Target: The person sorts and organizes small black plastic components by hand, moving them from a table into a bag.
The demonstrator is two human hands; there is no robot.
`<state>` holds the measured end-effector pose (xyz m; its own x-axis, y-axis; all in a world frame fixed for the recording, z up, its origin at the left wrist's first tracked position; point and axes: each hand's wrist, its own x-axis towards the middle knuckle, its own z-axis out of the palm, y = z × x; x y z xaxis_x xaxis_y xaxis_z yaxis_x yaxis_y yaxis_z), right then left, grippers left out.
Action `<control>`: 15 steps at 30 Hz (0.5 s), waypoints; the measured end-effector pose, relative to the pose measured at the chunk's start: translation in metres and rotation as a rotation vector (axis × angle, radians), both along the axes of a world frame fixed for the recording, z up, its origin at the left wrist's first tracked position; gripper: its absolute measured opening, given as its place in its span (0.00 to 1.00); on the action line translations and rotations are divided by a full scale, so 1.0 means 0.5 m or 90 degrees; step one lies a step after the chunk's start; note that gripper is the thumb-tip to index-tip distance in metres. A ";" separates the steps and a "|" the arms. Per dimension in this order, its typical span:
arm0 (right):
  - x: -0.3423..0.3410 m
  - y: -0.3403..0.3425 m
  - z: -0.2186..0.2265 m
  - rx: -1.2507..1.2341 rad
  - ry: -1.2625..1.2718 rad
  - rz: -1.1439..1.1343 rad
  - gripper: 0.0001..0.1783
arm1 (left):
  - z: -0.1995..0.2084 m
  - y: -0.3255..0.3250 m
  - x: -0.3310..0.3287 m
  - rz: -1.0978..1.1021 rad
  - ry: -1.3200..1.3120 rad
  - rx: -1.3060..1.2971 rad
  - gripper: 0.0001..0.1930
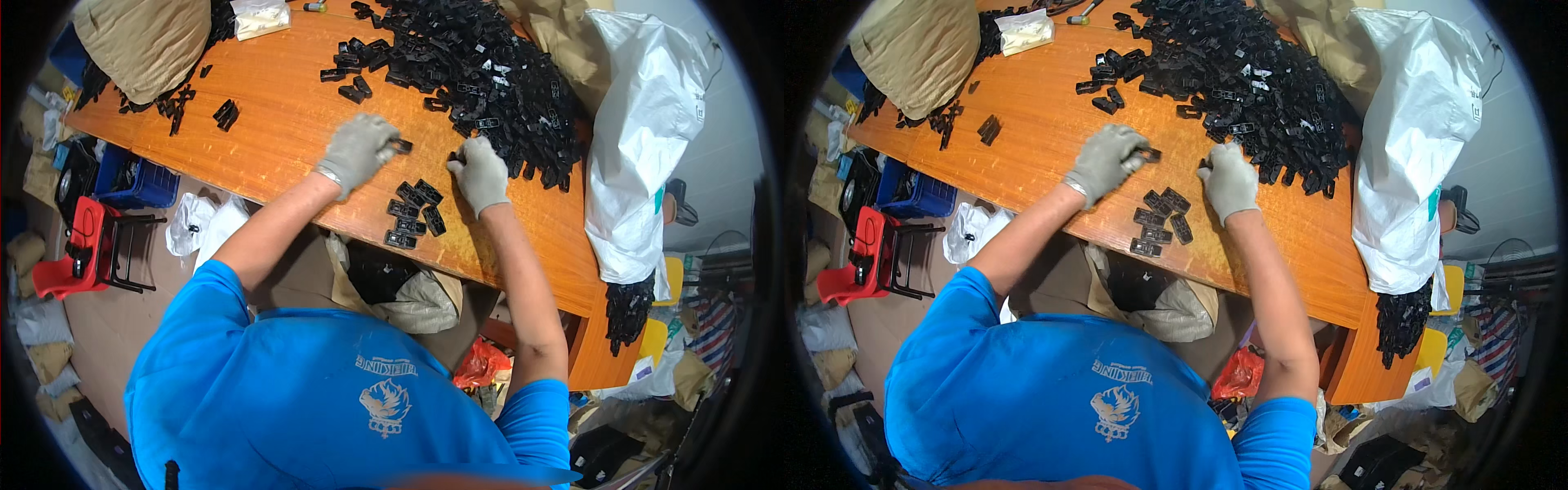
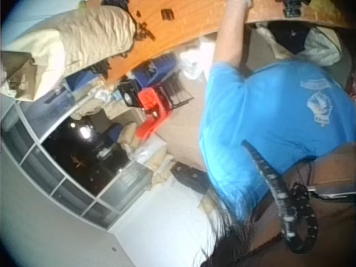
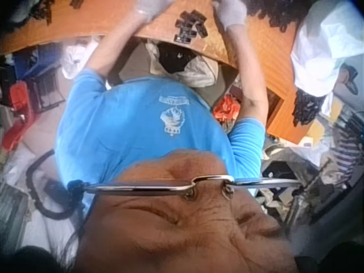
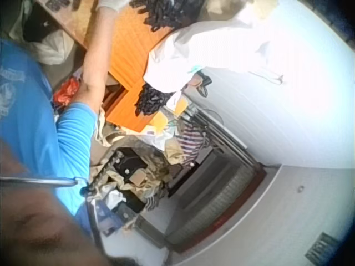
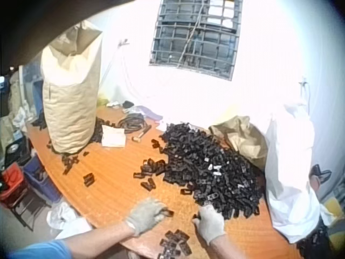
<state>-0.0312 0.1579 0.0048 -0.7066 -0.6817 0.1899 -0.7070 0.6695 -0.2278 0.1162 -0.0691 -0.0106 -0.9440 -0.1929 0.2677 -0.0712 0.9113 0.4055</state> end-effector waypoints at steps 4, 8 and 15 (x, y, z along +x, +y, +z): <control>0.026 0.019 -0.015 -0.067 -0.066 0.008 0.15 | 0.006 0.053 -0.011 -0.055 0.005 0.036 0.15; 0.031 0.041 -0.025 -0.137 -0.052 0.026 0.14 | 0.001 0.049 -0.008 -0.041 0.029 0.082 0.17; 0.032 0.027 -0.017 -0.104 -0.104 0.009 0.07 | 0.004 0.048 -0.008 -0.038 -0.017 0.044 0.18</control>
<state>-0.0153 0.1712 -0.0036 -0.7278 -0.6612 0.1822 -0.6608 0.6049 -0.4444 0.1123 -0.0451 -0.0085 -0.9611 -0.1529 0.2299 -0.0289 0.8839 0.4668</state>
